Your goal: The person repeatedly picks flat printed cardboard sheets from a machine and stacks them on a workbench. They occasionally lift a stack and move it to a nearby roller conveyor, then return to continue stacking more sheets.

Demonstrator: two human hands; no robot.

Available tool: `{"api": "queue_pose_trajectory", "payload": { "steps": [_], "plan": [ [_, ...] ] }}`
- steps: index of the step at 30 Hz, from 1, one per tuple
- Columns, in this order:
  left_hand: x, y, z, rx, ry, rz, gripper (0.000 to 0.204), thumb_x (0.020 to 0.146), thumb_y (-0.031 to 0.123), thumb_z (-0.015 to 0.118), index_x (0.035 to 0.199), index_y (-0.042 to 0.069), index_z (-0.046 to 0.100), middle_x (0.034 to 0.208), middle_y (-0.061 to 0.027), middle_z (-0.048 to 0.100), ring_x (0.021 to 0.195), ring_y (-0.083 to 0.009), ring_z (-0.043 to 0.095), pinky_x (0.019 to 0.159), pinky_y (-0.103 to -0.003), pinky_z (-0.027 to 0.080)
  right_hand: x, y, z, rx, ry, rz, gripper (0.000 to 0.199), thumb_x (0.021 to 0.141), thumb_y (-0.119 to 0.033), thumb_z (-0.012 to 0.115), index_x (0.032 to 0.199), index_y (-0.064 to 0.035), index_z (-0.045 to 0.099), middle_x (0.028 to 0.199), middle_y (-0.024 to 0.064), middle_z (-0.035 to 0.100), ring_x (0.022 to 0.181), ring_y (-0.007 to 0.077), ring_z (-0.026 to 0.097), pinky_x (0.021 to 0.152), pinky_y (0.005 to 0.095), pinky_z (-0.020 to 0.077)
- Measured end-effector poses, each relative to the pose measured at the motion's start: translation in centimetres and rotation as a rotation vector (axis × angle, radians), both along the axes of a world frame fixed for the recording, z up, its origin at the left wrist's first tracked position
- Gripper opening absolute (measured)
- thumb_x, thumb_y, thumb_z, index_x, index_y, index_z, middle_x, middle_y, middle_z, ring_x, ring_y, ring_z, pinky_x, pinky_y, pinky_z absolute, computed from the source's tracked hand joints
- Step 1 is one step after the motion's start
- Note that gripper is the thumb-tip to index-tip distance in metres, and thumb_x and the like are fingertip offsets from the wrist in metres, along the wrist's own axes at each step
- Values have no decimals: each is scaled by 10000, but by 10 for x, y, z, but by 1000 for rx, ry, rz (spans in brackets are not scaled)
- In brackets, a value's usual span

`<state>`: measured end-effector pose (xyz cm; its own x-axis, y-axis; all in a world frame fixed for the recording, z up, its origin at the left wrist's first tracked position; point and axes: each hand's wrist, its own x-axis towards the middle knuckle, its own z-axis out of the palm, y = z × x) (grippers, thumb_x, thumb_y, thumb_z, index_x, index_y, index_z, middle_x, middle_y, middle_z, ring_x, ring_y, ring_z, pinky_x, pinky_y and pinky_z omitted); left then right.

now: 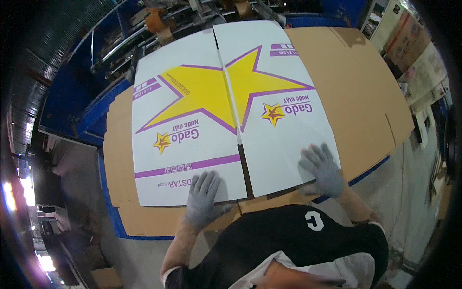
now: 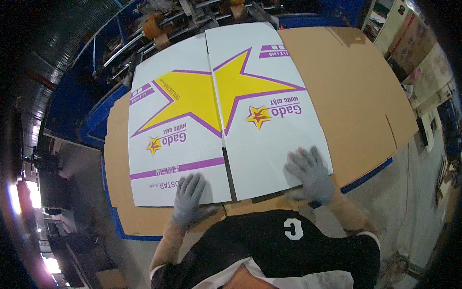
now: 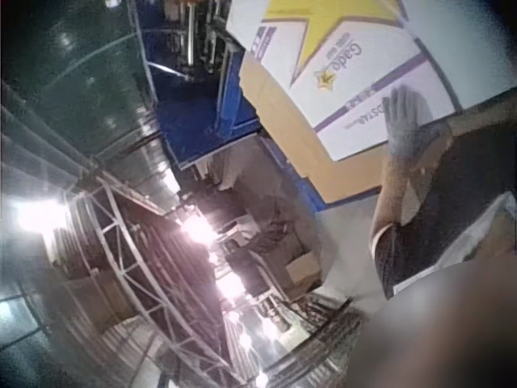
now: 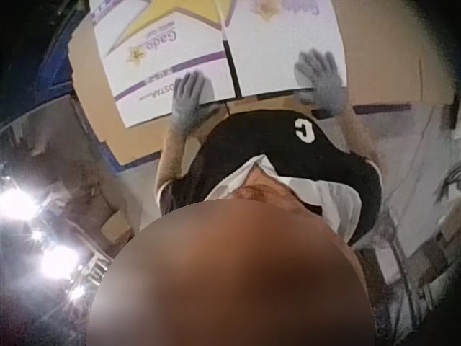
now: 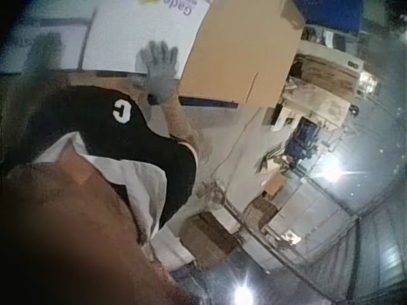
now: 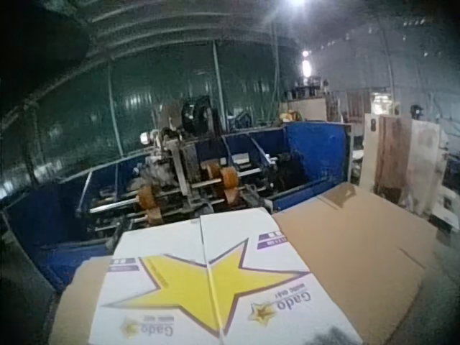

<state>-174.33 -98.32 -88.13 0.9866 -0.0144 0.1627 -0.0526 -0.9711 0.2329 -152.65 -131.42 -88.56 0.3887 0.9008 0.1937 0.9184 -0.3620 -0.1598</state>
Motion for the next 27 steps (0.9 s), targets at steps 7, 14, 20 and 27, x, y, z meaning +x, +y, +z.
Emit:
{"api": "queue_pose_trajectory", "payload": {
  "steps": [7, 14, 20, 27],
  "plan": [
    [-43, 46, -11, 377, 39, -66, 681, 698, 232, 692, 1301, 24, 451, 1371, -165, 440, 1263, -361, 415, 1061, -570, 289, 0, -20, -22, -27, -175, -158, 665, 739, -372, 693, 1309, -112, 471, 1473, 137, 342, 1370, 376, 285, 1123, 562, 190],
    [-29, 38, -26, 320, -7, -199, 636, 706, 106, 615, 1311, 21, 440, 1393, -153, 416, 1298, -367, 367, 1064, -622, 245, -13, -14, -39, -83, -215, -196, 586, 769, -192, 560, 1341, -105, 468, 1474, 141, 358, 1363, 364, 319, 1103, 567, 232],
    [-28, 25, -17, 186, -96, -186, 512, 725, 44, 564, 1234, 47, 511, 1342, -115, 473, 1265, -326, 417, 1044, -588, 288, -24, -12, -34, -21, -173, -225, 649, 700, -62, 580, 1339, -107, 472, 1457, 135, 386, 1360, 359, 325, 1110, 560, 211],
    [-18, 52, -34, 264, -156, -217, 540, 710, 8, 540, 1244, 88, 532, 1345, -117, 499, 1239, -319, 467, 1032, -543, 313, -30, 7, -31, -25, -73, -346, 792, 622, 64, 598, 1375, -112, 424, 1458, 115, 385, 1358, 344, 326, 1116, 536, 211]
  ]
}}
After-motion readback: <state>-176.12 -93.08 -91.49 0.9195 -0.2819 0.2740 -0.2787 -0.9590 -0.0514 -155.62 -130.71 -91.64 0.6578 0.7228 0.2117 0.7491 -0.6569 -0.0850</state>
